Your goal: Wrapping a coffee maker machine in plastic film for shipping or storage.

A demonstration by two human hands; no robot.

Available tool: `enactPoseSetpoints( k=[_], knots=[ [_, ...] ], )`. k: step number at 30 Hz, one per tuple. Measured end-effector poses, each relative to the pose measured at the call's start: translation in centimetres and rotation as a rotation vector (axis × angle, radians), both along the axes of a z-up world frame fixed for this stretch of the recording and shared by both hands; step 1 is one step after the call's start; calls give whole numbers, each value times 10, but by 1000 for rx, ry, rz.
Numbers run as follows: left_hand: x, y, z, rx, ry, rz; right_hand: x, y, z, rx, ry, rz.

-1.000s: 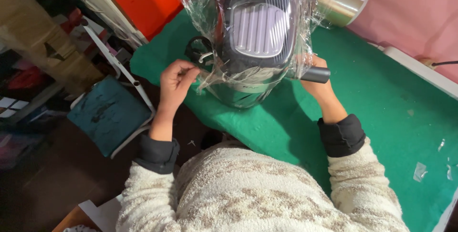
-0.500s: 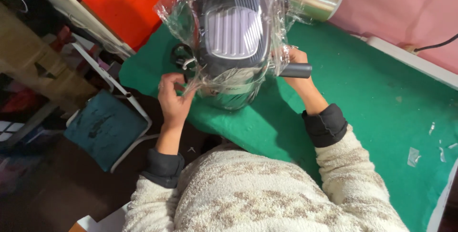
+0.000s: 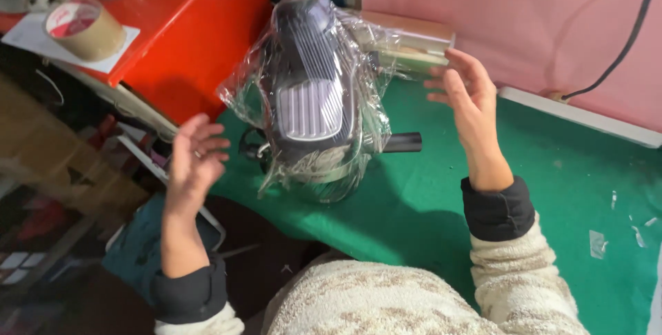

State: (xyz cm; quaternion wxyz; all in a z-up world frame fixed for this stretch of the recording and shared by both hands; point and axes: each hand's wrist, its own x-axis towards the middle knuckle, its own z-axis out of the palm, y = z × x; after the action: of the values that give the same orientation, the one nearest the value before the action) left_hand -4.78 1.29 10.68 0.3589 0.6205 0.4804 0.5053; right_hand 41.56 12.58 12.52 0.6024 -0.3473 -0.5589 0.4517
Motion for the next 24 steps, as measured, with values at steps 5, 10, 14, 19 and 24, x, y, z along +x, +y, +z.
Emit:
enactPoseSetpoints(
  k=[5,10,14,19,24],
  knots=[
    [27,46,42,85,-284,-12,-40,18,31,-29,-101,91],
    [68,77,63,206,-127,149,-69,54,18,234,-328,-30],
    [70,94,61,351,-27,213,-72,64,25,496,-550,-177],
    [55,117,51,233,-111,268,-70,89,12,138,-15,122],
    [51,141,31,129,-217,160,-75,106,-2,30,32,168]
  ],
)
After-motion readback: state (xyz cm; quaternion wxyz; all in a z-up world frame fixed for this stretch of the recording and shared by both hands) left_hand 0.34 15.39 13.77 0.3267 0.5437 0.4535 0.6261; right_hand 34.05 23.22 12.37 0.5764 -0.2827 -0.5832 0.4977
